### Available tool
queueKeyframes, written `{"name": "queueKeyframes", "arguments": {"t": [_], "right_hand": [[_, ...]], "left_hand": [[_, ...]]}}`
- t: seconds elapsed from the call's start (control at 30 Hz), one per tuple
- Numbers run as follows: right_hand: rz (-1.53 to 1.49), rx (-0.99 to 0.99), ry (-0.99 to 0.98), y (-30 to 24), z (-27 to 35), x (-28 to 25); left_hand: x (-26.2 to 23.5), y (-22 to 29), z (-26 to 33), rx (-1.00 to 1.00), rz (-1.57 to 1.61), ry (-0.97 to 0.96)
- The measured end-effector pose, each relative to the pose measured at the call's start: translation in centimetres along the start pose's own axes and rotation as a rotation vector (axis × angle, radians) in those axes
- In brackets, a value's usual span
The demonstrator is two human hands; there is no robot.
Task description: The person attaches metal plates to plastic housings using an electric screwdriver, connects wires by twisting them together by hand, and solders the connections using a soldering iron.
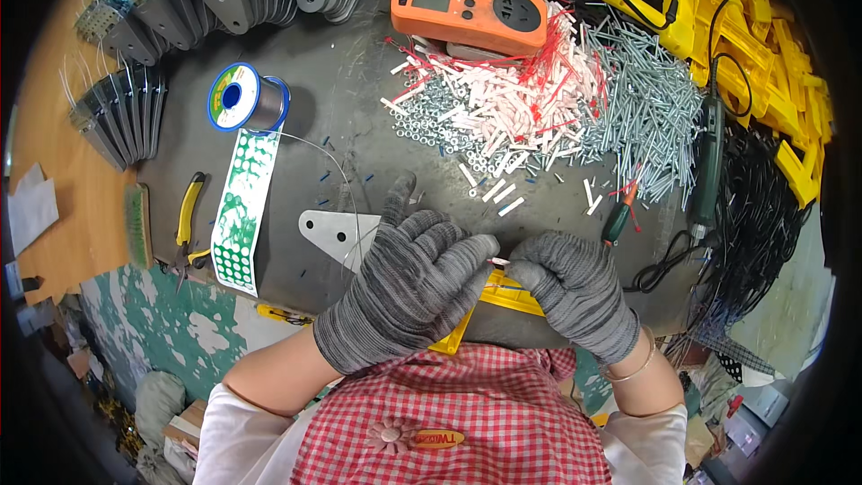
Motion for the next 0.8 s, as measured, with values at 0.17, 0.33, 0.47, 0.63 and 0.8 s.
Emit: {"name": "queueKeyframes", "arguments": {"t": [0.17,0.33,0.47,0.63,0.8], "right_hand": [[-0.012,0.006,-0.097,-0.3,-0.2,0.4],[-0.157,-0.088,-0.207,0.6,1.9,-2.4],[-0.084,-0.103,-0.064,-0.3,1.1,-1.7],[0.206,-0.157,0.007,-3.8,0.7,1.0],[0.204,-0.099,-0.018,-2.2,2.1,-0.4]], "left_hand": [[-0.4,0.6,-0.1,0.085,-0.098,-0.006],[-0.3,-0.1,-0.1,0.067,-0.107,0.030],[0.4,0.1,-0.8,0.056,-0.124,-0.107],[0.2,0.1,-0.7,0.053,-0.154,-0.125],[-1.7,1.4,2.2,0.030,-0.110,0.135]]}}
Point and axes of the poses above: each hand's wrist, its own z-axis away from the middle knuckle, its own x-axis out of the palm, y = z × x, the point moved 10 cm from there along -z, towards the middle knuckle, and after that the axes turned 9 degrees about -y, right-handed, at the moved point
